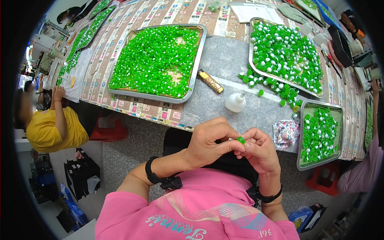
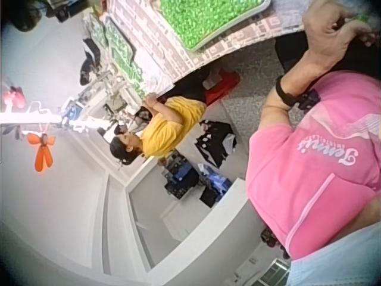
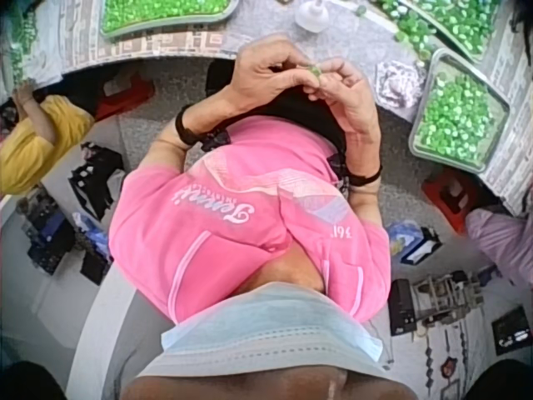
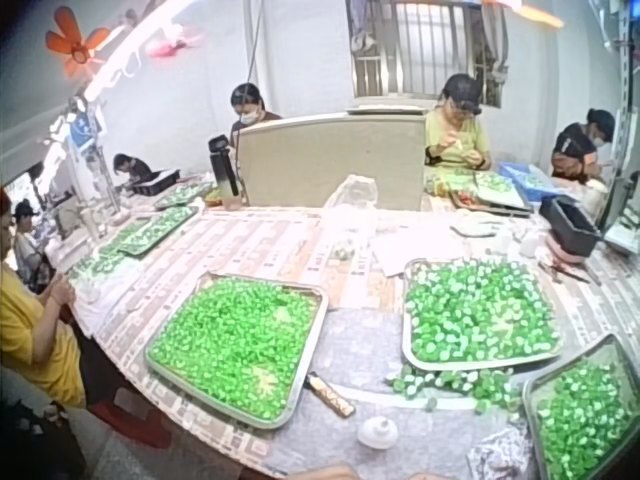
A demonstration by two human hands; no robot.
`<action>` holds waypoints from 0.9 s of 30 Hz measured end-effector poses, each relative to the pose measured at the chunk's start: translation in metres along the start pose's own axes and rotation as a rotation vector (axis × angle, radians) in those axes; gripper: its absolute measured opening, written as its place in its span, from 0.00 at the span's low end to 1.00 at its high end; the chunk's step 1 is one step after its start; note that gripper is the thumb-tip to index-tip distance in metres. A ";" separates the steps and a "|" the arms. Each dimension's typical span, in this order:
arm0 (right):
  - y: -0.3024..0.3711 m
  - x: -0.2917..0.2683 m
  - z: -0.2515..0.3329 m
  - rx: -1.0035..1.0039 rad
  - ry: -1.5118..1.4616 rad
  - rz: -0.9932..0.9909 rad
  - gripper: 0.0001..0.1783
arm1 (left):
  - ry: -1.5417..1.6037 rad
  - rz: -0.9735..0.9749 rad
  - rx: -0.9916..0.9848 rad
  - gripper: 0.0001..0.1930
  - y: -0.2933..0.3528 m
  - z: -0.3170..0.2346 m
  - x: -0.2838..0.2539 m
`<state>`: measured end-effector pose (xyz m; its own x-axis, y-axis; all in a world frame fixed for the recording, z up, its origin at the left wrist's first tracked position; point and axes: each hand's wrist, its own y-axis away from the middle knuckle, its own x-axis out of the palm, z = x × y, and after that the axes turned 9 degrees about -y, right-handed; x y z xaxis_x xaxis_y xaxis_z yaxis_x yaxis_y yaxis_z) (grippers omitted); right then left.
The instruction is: Assembling small green and white plastic components, likely toy parts or ornaments, using liquid glue.
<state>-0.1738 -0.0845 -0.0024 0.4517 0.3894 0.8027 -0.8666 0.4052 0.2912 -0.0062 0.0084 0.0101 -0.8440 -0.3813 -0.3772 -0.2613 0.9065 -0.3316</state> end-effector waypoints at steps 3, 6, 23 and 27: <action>0.000 -0.001 0.000 0.001 0.003 -0.002 0.12 | 0.006 0.013 -0.022 0.10 0.001 0.000 0.000; 0.004 0.000 0.002 -0.002 0.078 -0.046 0.11 | -0.001 0.054 -0.047 0.10 -0.001 -0.001 -0.002; 0.072 -0.059 0.072 -1.142 1.325 -1.169 0.10 | -1.102 -0.318 -0.100 0.15 -0.020 0.052 -0.125; 0.052 -0.042 0.058 -1.099 1.337 -0.921 0.10 | -1.115 -0.250 -0.143 0.15 -0.026 0.062 -0.134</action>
<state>-0.2502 -0.1281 0.0095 0.9147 -0.1473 -0.3763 -0.0657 0.8646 -0.4981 0.1430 0.0253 0.0156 0.1031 -0.4368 -0.8936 -0.4738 0.7684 -0.4303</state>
